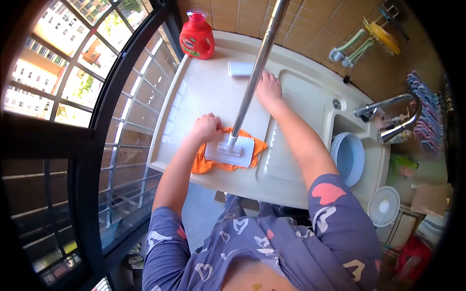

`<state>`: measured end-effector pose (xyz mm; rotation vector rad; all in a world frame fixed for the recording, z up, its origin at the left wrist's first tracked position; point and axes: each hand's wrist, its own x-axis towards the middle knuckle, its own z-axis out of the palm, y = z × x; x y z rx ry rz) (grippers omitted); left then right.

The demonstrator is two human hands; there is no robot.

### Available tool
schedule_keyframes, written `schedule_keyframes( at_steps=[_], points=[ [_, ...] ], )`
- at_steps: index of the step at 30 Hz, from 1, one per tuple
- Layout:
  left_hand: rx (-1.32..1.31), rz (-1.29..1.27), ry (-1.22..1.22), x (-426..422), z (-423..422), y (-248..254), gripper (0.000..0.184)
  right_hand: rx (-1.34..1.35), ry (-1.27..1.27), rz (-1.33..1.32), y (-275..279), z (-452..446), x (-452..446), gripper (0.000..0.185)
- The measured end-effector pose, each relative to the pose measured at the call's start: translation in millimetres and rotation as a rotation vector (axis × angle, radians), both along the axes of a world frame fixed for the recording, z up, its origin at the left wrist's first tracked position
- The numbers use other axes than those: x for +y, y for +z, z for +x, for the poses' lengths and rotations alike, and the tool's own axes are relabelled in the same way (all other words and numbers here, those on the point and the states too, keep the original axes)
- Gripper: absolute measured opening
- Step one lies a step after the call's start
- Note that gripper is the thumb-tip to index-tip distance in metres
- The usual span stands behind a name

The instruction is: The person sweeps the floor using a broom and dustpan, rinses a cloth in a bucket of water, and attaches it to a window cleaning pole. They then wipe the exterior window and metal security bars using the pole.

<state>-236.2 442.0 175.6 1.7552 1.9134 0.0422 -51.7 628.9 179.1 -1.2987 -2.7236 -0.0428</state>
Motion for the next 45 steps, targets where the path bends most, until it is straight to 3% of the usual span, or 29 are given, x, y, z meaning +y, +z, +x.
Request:
schedule_keyframes(
  at_steps=[1,3,5,7,8,11,13,15,17,21,22,24,25,26,28,29,33,34,36,38,40,43,44,45],
  points=[
    [-0.004,-0.015,-0.020,-1.8,-0.4,-1.6,0.022,0.142,-0.032,0.024,1.3,5.9,-8.0,0.030],
    [-0.164,0.058,-0.001,1.9,-3.7,0.2,0.020,0.115,-0.055,-0.464,3.5,24.2,-50.1,0.028],
    [-0.199,0.018,0.022,2.1,-0.1,8.1,0.020,0.086,0.061,-0.660,-1.7,51.3,-98.5,0.022],
    [-0.233,-0.023,0.047,3.3,2.0,24.0,0.019,0.303,-0.103,-0.879,-6.4,65.1,-126.4,0.024],
    [-0.295,-0.055,0.045,5.9,1.2,34.8,0.017,0.308,-0.112,-0.880,-8.3,69.8,-130.9,0.024],
    [-0.483,-0.086,0.009,12.3,-7.7,26.8,0.016,0.242,-0.289,-1.211,-0.2,79.7,-140.8,0.031],
    [-0.705,-0.074,-0.008,15.4,-9.4,21.5,0.022,0.323,-0.250,-1.201,1.2,88.9,-141.0,0.028],
    [-0.758,-0.111,0.031,22.3,-12.3,21.5,0.022,0.399,-0.200,-1.183,2.3,94.7,-136.6,0.026],
    [-0.926,-0.073,0.093,25.3,-12.1,24.4,0.024,0.532,-0.157,-1.301,0.6,97.6,-135.7,0.022],
    [-0.978,0.018,0.165,45.9,-17.1,16.1,0.026,0.502,-0.244,-1.256,14.4,99.3,-120.1,0.020],
    [-0.979,0.018,0.162,55.1,-16.9,6.8,0.026,0.598,-0.200,-1.053,-3.5,99.4,-109.2,0.019],
    [-0.793,0.323,0.273,65.4,-12.6,-5.5,0.029,0.756,-0.202,-0.702,-10.2,94.9,-97.1,0.023],
    [-0.498,0.638,0.133,64.8,-13.1,-4.0,0.038,0.732,-0.126,-0.362,-16.2,92.3,-90.4,0.024],
    [-0.499,0.635,0.135,61.4,-13.4,-2.7,0.038,0.695,-0.049,-0.024,-18.6,90.3,-88.1,0.024],
    [0.034,0.840,0.148,46.4,-11.0,2.4,0.046,0.646,-0.094,0.024,-16.4,99.0,-97.5,0.024],
    [-0.014,0.802,0.108,33.0,-15.8,6.0,0.045,0.599,-0.135,0.078,-14.1,105.1,-103.3,0.025],
    [-0.363,0.378,0.081,-61.9,-0.1,2.3,0.024,0.565,-0.423,-0.669,-22.2,141.5,-171.3,0.020],
    [-0.433,0.294,-0.028,-81.9,10.4,2.3,0.026,0.565,-0.424,-0.673,-25.2,140.2,-187.5,0.020],
    [-0.262,0.498,-0.289,-96.3,38.2,-5.2,0.034,0.651,-0.417,-0.698,-30.0,129.3,-216.3,0.017],
    [-0.138,0.614,-0.188,-95.2,67.3,-11.8,0.031,0.690,-0.396,-0.764,-33.3,108.4,-225.8,0.018],
    [-0.087,0.526,-0.165,-87.3,71.7,-17.0,0.025,0.732,-0.380,-0.822,-32.5,87.7,-233.2,0.019],
    [-0.109,0.408,-0.097,-79.2,71.2,-13.4,0.018,0.864,-0.684,-1.342,-13.4,63.7,-237.3,0.024],
    [-0.171,0.375,-0.052,-76.5,69.9,-10.2,0.017,0.869,-0.685,-1.336,-14.7,59.1,-238.3,0.024],
    [-0.170,0.378,-0.058,-74.0,68.2,-9.6,0.017,1.201,-0.797,-1.589,-15.4,54.6,-240.1,0.024]
  ],
)
